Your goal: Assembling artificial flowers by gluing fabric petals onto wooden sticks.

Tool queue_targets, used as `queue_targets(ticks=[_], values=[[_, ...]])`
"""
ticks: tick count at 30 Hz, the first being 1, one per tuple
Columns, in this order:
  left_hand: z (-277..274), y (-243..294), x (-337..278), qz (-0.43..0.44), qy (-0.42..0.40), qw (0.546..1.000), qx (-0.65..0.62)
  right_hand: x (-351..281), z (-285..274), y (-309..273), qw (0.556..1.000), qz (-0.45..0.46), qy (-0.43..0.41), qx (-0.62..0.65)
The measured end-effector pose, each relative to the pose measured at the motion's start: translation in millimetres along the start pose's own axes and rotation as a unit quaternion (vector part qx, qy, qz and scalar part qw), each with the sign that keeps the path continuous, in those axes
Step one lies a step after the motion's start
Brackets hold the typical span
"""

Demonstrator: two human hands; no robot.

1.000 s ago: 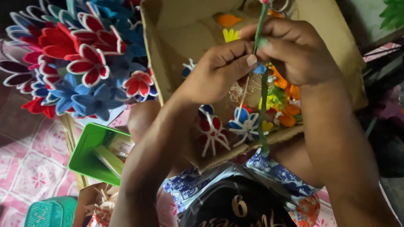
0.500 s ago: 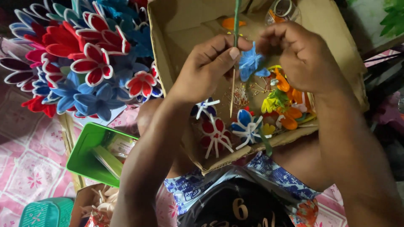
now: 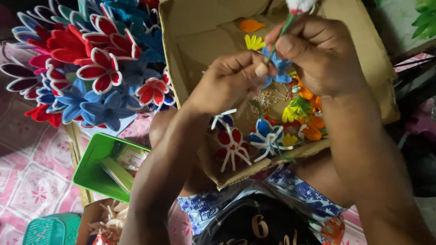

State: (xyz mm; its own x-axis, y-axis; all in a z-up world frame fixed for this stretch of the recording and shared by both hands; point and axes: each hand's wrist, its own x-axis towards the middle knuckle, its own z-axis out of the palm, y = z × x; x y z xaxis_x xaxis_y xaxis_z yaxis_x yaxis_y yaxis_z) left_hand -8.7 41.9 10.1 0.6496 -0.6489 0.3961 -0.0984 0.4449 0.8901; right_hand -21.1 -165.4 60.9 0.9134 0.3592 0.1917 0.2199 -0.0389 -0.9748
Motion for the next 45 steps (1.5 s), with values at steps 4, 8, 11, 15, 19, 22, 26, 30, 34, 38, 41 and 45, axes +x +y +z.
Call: queue_targets(ticks=[4,8,11,15,19,22,26,30,34,38,41,45], values=[[9.4,1.2,-6.7,0.010,0.097,0.995,-0.023,5.0,27.7,-7.1,0.980,-0.083,0.149,-0.102],[14.8,38.3,-26.6,0.026,0.163,0.985,0.049,17.6,46.5,-20.6,0.991,-0.090,0.081,-0.059],[9.5,41.0,-43.8,0.055,0.152,0.986,-0.031,22.3,40.7,-42.6,0.974,-0.094,-0.035,-0.202],[3.9,54.7,-81.4,0.099,0.242,0.932,0.250,30.5,86.6,-22.7,0.965,-0.106,0.051,-0.236],[4.8,61.6,-121.0,0.102,0.320,0.865,0.372,45.5,131.8,-4.3,0.971,-0.170,0.058,-0.155],[-2.4,67.3,-150.5,0.095,0.351,0.846,0.390,48.4,157.4,-2.2,0.980,-0.156,-0.048,-0.116],[-9.4,53.4,-181.2,0.062,0.396,0.808,0.432,52.6,186.0,-4.6,0.949,-0.179,-0.185,-0.181],[-27.4,30.6,-228.7,0.041,0.478,0.801,0.359,55.2,162.5,-14.0,0.886,0.069,-0.337,-0.311],[-45.7,21.7,-278.2,0.020,0.497,0.796,0.344,56.1,152.1,-26.6,0.915,-0.071,-0.227,-0.327],[-56.6,29.2,-301.0,-0.032,0.448,0.815,0.367,55.4,155.9,-39.5,0.779,-0.290,-0.305,-0.465],[-58.6,36.1,-306.5,-0.014,0.393,0.853,0.343,47.4,184.2,-41.1,0.794,-0.256,-0.401,-0.380],[-61.3,32.0,-308.5,-0.021,0.332,0.890,0.313,31.8,185.2,-38.8,0.809,-0.176,-0.388,-0.404]])
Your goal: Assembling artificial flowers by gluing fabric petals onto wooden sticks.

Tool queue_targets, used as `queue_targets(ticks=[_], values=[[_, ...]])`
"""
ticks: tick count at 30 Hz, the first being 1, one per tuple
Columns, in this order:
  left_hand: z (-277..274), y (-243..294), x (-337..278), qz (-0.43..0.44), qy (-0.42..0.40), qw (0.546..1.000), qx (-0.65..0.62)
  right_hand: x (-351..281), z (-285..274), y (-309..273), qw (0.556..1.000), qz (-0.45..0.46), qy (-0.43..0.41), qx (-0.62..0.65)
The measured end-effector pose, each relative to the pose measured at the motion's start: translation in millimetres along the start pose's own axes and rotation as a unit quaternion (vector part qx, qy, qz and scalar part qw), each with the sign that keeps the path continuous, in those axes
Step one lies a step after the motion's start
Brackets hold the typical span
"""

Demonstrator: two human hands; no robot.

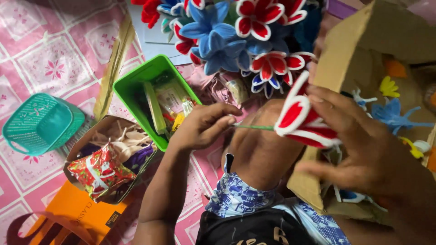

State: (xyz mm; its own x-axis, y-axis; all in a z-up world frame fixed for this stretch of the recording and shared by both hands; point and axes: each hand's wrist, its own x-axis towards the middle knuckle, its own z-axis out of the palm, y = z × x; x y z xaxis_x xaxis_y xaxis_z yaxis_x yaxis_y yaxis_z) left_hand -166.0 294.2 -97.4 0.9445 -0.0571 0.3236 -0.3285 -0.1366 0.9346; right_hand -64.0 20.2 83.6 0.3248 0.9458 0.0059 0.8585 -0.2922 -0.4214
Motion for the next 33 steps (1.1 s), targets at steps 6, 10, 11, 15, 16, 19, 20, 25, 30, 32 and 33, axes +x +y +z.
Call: queue_targets(ticks=[6,10,11,15,16,19,20,25,30,32,33], values=[[9.7,-35.0,5.2,-0.013,-0.037,0.999,-0.016,-0.5,7.0,0.4,0.997,0.024,0.039,0.067],[36.1,-142.6,3.5,-0.148,0.214,0.950,-0.175,4.9,6.0,-1.3,0.988,0.083,0.132,0.025],[46.1,-174.0,4.0,-0.256,0.268,0.855,-0.363,8.7,2.9,-2.6,0.982,0.078,0.159,-0.064],[67.7,-202.5,45.6,-0.281,0.261,0.768,-0.513,16.9,6.5,3.3,0.980,0.097,0.136,-0.107],[67.0,-201.3,53.8,-0.195,0.244,0.764,-0.565,15.5,11.0,8.1,0.981,0.084,0.118,-0.127],[39.6,-150.2,75.4,-0.088,0.215,0.774,-0.589,22.2,23.5,17.4,0.984,0.046,0.099,-0.140],[25.6,-125.2,85.1,-0.064,0.203,0.796,-0.567,26.6,26.7,19.7,0.985,0.019,0.100,-0.139],[-1.5,-139.6,112.0,-0.027,0.103,0.803,-0.587,40.6,39.3,38.4,0.978,-0.012,0.134,-0.157],[-23.9,-123.5,132.0,-0.108,0.107,0.773,-0.616,59.8,52.3,58.0,0.974,-0.059,0.119,-0.182],[-31.3,-119.4,138.1,-0.117,0.079,0.812,-0.566,67.4,58.1,65.7,0.963,-0.098,0.109,-0.226],[-33.9,-120.9,141.0,-0.118,0.081,0.811,-0.567,71.3,60.1,69.7,0.964,-0.098,0.106,-0.225]])
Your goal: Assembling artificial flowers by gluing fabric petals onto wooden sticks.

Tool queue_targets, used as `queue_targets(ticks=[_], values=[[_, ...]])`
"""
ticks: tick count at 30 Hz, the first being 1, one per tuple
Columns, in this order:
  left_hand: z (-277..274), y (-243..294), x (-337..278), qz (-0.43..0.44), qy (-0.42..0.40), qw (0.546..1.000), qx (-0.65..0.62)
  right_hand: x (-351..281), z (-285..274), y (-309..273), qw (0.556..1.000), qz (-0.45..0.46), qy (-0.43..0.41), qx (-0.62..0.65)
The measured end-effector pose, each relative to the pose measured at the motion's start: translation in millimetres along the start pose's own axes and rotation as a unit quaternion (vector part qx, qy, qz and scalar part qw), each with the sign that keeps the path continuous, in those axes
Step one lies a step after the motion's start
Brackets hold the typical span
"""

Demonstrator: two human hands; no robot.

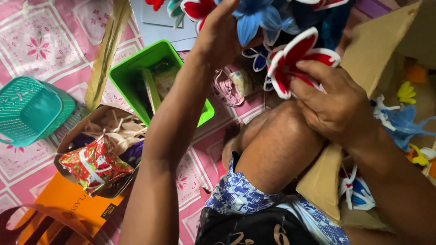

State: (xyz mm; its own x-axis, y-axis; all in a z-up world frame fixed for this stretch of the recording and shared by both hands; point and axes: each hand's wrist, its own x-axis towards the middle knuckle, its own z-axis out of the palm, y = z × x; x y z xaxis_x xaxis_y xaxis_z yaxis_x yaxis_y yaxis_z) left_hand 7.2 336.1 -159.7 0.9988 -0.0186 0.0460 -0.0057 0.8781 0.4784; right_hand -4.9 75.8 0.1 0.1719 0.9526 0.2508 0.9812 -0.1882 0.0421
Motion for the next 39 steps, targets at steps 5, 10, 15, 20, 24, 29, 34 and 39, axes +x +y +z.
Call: queue_targets(ticks=[5,10,15,20,24,29,34,39], values=[[-15.0,2.6,14.1,-0.032,-0.085,0.996,-0.021,13.9,15.8,13.0,0.999,-0.022,0.009,-0.028],[-27.9,-2.4,10.5,-0.018,-0.074,0.997,-0.010,28.8,33.1,13.2,0.998,0.006,-0.054,0.008],[-32.1,-1.8,16.8,0.000,-0.078,0.997,0.006,41.7,56.7,20.0,0.981,0.032,-0.161,0.105],[-32.9,5.4,26.2,0.023,-0.084,0.995,0.039,49.4,98.5,28.8,0.920,0.119,-0.334,0.165],[-32.4,11.3,27.4,0.030,-0.086,0.994,0.059,65.0,97.7,28.8,0.905,0.187,-0.359,0.132],[-9.3,28.5,-1.1,0.007,0.122,0.904,0.409,52.9,90.8,30.8,0.897,0.210,-0.385,0.058],[-46.0,5.0,-3.2,0.067,0.096,0.944,0.310,26.6,97.9,36.9,0.921,0.166,-0.352,-0.007],[-28.4,-0.3,-29.6,0.085,0.055,0.938,0.332,28.0,93.1,35.2,0.902,0.181,-0.391,-0.028]])
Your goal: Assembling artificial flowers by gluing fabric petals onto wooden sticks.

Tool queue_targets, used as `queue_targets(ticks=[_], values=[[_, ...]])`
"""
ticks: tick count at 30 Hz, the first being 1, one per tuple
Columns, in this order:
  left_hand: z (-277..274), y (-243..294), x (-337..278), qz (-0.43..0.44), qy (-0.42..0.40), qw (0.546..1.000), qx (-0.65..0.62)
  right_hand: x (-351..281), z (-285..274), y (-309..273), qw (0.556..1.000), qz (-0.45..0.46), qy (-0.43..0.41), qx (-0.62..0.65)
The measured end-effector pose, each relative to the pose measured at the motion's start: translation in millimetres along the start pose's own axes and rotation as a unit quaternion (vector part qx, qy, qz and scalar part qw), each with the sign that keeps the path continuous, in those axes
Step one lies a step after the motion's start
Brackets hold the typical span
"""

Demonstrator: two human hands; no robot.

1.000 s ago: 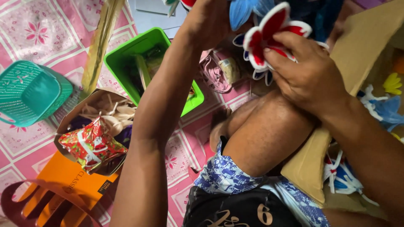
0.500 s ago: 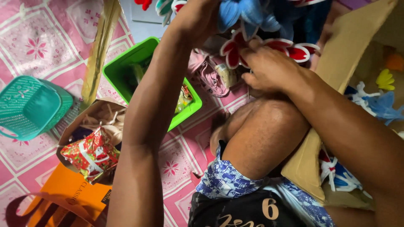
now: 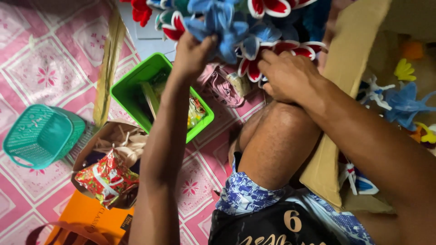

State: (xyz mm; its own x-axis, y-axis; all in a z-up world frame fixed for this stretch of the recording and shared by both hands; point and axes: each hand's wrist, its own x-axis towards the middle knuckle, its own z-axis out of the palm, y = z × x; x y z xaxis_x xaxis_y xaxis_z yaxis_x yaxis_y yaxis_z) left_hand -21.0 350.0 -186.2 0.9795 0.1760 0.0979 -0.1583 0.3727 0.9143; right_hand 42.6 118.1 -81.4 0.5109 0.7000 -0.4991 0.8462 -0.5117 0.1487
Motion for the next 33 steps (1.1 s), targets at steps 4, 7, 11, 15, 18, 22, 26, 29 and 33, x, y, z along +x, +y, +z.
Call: queue_targets(ticks=[4,7,11,15,18,22,26,29,33], values=[[10.0,-30.1,-16.0,0.008,0.139,0.970,0.197,-3.8,-3.3,-9.8,0.999,-0.039,0.014,0.034],[3.3,-64.6,-21.5,0.051,0.219,0.931,0.289,-21.5,-12.0,-15.2,0.995,-0.068,0.054,0.054],[7.5,-53.3,-37.6,0.039,0.290,0.908,0.301,-96.0,-46.2,-13.1,0.946,-0.156,0.277,0.059],[14.0,-32.3,-65.8,0.016,0.297,0.951,0.089,-190.1,-46.4,39.2,0.905,-0.142,0.339,0.212],[10.8,-35.9,-107.3,0.020,0.372,0.915,0.157,-271.3,-9.5,79.2,0.919,0.048,0.340,0.192],[32.9,-52.1,-188.0,0.053,0.280,0.900,0.331,-364.4,77.0,122.0,0.889,0.244,0.358,0.149],[242.6,60.6,-163.6,-0.394,0.374,0.838,0.053,-418.5,167.9,157.2,0.886,0.361,0.279,0.086],[141.3,-55.4,-245.7,-0.261,0.234,0.936,-0.018,-409.0,176.5,166.3,0.874,0.424,0.108,0.211],[171.8,3.3,-213.3,-0.302,0.278,0.910,0.061,-391.7,193.7,170.7,0.864,0.445,-0.032,0.232]])
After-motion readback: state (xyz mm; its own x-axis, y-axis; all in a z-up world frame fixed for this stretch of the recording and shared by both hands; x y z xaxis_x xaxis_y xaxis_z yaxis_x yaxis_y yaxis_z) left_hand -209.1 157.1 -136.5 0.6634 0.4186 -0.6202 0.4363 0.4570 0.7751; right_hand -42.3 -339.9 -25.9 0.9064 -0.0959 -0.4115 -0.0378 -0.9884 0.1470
